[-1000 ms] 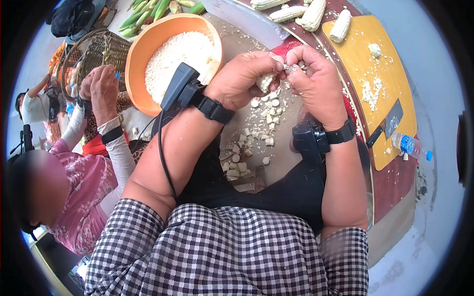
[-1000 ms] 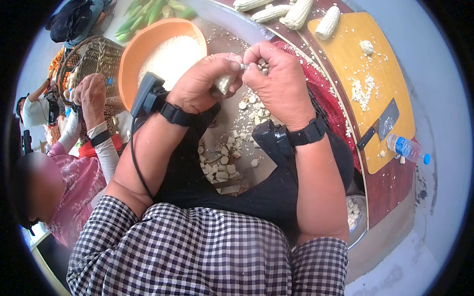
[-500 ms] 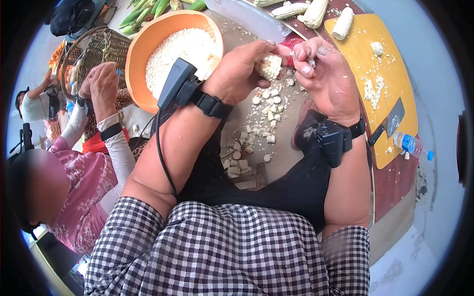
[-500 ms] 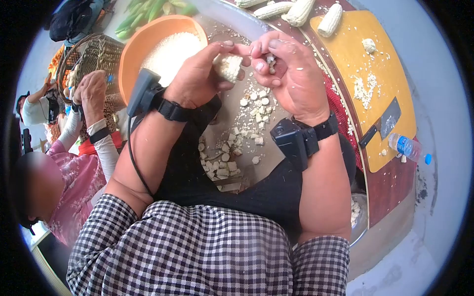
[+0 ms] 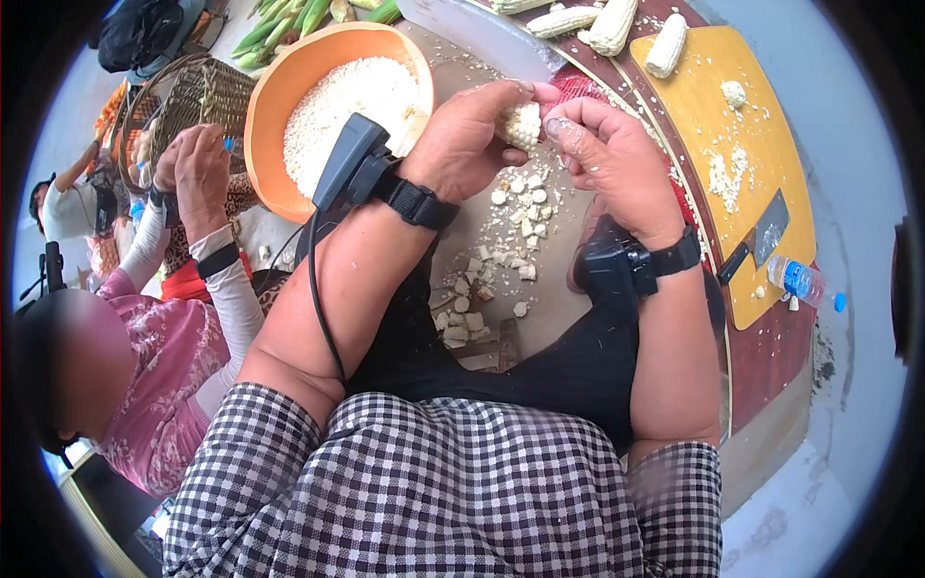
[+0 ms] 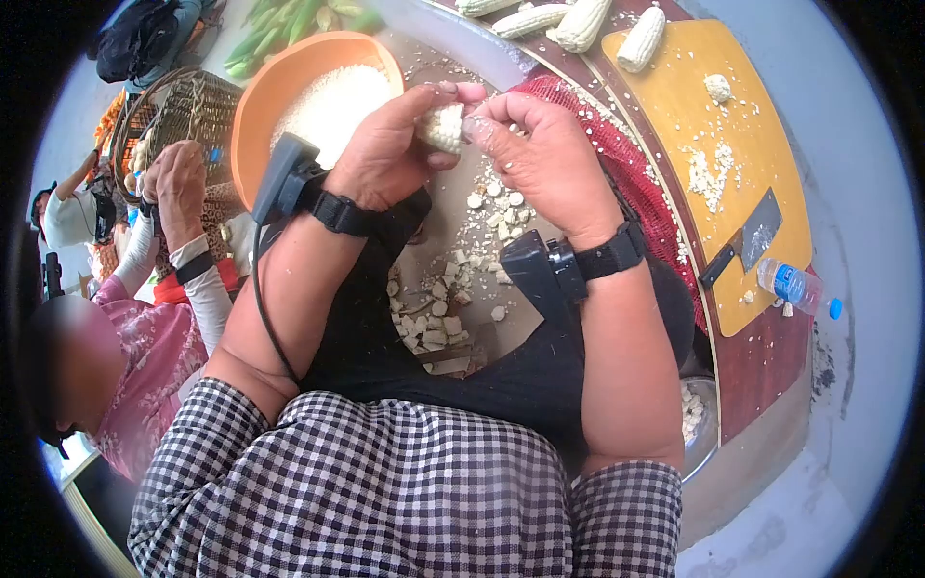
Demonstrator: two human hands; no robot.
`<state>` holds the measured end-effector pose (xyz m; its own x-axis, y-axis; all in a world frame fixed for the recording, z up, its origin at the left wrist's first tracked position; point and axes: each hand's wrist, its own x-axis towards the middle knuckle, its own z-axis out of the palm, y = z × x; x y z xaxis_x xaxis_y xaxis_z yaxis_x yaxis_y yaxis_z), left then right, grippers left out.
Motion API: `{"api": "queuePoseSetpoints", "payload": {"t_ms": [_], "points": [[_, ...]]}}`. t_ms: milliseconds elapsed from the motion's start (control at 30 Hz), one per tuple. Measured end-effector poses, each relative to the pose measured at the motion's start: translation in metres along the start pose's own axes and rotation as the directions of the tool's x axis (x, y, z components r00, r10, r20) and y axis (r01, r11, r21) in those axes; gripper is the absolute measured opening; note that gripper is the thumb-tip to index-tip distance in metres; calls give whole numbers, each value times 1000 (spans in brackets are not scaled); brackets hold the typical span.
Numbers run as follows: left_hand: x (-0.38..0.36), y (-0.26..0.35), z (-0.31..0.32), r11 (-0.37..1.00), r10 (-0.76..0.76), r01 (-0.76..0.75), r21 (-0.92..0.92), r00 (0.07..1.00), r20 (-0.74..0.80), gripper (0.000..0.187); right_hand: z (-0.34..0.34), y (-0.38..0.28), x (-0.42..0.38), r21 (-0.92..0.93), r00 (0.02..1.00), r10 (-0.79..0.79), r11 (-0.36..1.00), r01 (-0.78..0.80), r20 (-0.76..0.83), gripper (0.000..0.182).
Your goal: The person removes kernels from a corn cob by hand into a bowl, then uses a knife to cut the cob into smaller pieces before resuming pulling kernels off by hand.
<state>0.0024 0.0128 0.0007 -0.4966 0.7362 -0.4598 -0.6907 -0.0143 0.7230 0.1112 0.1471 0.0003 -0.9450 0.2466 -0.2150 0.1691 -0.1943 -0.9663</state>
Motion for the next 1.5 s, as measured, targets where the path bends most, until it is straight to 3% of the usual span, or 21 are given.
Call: {"api": "queuePoseSetpoints", "payload": {"t_ms": [233, 333, 433, 733, 1033, 1333, 1500], "points": [[3, -6, 9, 995, 34, -26, 98, 995, -89, 33, 2, 6, 2, -51, 998, -7, 999, 4, -65, 20], [6, -10, 9, 992, 54, -47, 119, 997, -60, 39, 3, 6, 2, -63, 995, 36, 997, -42, -93, 18], [3, -7, 13, 995, 43, -33, 91, 992, -114, 40, 3, 5, 3, 32, 995, 68, 997, -66, -77, 17], [9, -10, 9, 996, 64, -59, 68, 995, -72, 41, 6, 4, 3, 155, 996, 70, 986, -60, -58, 15], [4, -10, 17, 953, 173, -139, 269, 979, -110, 41, 7, 3, 4, 84, 996, 41, 996, -34, -81, 13], [12, -13, 18, 979, 128, -106, 174, 984, -126, 42, 6, -1, 2, 90, 990, 103, 991, -95, -93, 11], [16, -11, 15, 999, 29, -31, -15, 994, -109, 36, 6, 5, 2, 28, 994, -54, 998, 57, -98, 11]]}}
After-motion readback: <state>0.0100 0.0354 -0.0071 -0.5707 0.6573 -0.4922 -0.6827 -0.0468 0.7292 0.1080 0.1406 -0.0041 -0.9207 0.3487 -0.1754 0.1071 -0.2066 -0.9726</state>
